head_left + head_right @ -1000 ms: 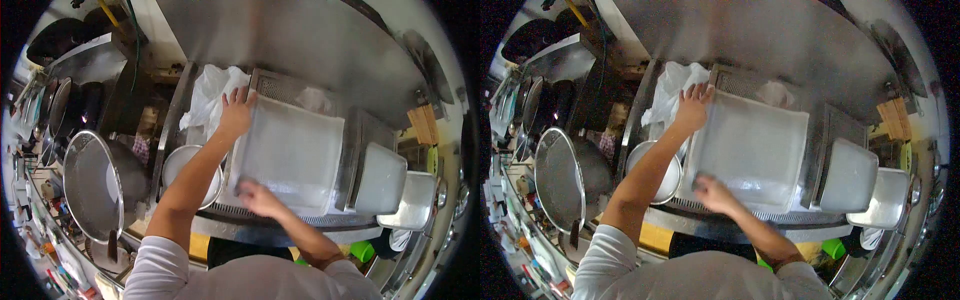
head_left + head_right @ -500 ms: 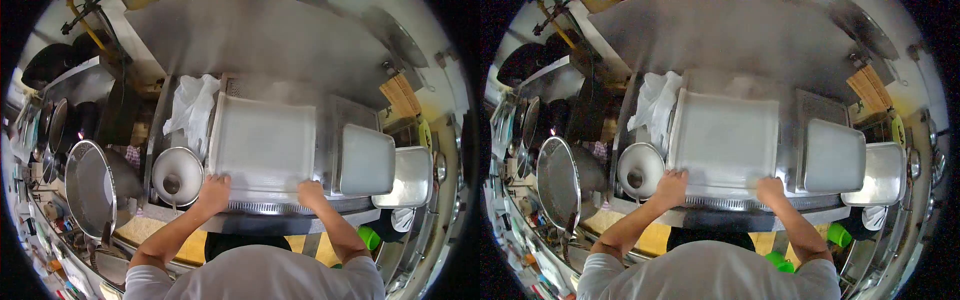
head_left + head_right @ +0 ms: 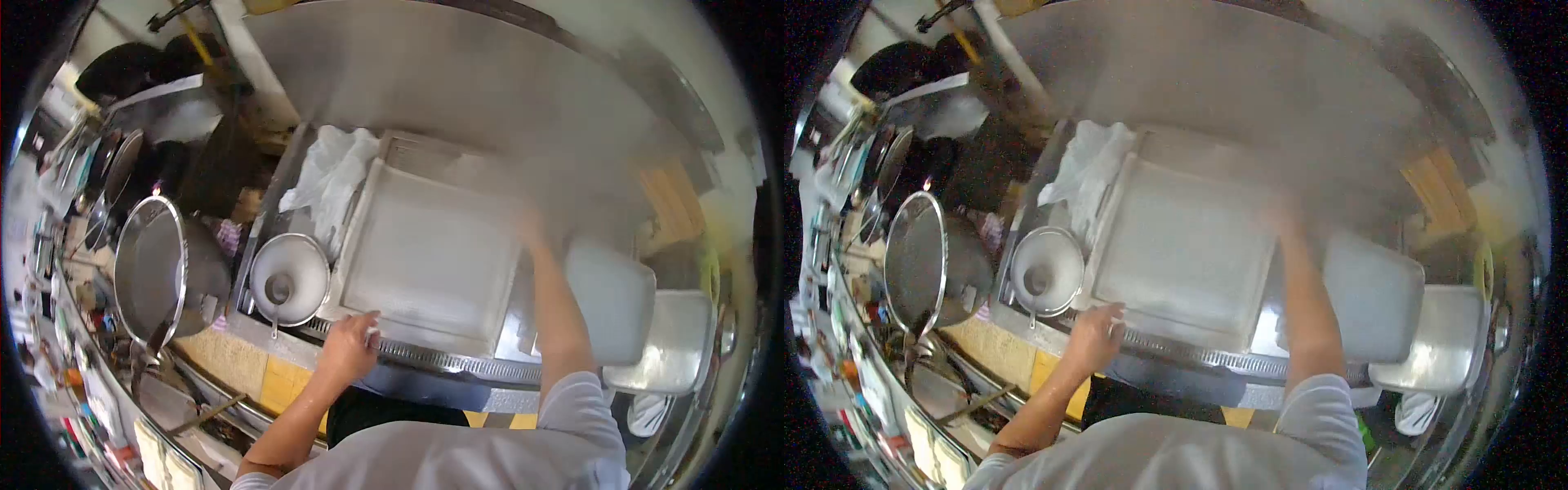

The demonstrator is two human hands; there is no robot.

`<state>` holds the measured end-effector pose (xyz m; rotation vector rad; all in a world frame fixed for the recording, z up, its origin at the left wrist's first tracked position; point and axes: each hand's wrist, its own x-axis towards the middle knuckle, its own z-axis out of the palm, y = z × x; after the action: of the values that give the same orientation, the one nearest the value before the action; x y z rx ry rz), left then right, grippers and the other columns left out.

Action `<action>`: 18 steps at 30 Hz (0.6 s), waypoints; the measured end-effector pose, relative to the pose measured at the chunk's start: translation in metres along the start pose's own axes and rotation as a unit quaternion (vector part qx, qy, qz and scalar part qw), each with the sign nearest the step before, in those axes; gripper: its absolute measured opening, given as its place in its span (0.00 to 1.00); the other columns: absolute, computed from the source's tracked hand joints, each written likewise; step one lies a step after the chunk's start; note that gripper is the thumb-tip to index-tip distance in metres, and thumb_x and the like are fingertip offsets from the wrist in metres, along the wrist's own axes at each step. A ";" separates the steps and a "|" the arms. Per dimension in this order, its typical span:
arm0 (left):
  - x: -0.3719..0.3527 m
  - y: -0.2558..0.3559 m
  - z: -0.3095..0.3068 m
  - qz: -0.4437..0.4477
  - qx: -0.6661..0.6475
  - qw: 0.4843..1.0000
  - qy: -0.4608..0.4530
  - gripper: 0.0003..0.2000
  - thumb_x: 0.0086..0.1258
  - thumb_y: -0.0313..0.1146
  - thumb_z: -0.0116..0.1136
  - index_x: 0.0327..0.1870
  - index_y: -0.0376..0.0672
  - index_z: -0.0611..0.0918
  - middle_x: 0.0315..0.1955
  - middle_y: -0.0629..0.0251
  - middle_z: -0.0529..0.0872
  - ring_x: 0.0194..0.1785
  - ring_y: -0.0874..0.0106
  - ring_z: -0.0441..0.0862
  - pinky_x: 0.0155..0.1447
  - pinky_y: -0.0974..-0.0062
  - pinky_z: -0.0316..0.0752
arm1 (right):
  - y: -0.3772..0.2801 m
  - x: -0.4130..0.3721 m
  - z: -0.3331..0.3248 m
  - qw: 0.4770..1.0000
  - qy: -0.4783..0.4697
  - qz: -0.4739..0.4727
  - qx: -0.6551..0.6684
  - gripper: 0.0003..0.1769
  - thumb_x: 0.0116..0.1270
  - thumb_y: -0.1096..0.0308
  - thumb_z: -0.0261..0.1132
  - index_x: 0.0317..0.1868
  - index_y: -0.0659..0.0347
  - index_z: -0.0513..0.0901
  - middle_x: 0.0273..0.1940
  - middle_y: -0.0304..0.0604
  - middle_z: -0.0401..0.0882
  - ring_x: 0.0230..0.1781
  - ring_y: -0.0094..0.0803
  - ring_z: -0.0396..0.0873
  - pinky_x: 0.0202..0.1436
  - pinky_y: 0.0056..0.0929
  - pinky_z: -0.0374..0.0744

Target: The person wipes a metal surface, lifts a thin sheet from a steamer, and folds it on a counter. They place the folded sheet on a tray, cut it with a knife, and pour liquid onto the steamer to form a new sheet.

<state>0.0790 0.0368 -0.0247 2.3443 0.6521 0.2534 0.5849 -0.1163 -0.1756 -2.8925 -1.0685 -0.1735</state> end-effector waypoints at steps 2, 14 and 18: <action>-0.023 -0.006 0.012 0.009 0.009 1.000 0.003 0.17 0.64 0.26 0.65 0.55 0.38 0.84 0.41 0.53 0.89 0.48 0.51 0.85 0.55 0.54 0.79 | -0.015 0.019 -0.008 0.999 0.010 0.034 0.020 0.26 0.72 0.61 0.61 0.66 0.66 0.79 0.61 0.64 0.81 0.64 0.58 0.78 0.69 0.50 0.75; -0.103 -0.036 0.004 -0.014 -0.065 0.998 0.001 0.16 0.65 0.27 0.65 0.54 0.40 0.83 0.40 0.55 0.90 0.46 0.52 0.85 0.54 0.55 0.79 | -0.095 -0.169 -0.088 0.960 -0.161 0.180 0.144 0.52 0.64 0.62 0.66 0.82 0.71 0.49 0.79 0.70 0.55 0.80 0.62 0.59 0.82 0.54 0.60; -0.119 -0.050 -0.022 0.001 -0.073 0.997 0.001 0.17 0.65 0.27 0.65 0.55 0.40 0.83 0.41 0.54 0.90 0.47 0.52 0.85 0.55 0.54 0.79 | -0.123 -0.267 -0.098 0.945 -0.191 0.260 0.052 0.54 0.65 0.60 0.69 0.82 0.68 0.47 0.80 0.69 0.51 0.77 0.68 0.60 0.80 0.56 0.64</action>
<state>-0.0496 0.0193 -0.0420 2.2044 0.6114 0.2938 0.2948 -0.2041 -0.1104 -3.0473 -0.2836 0.4656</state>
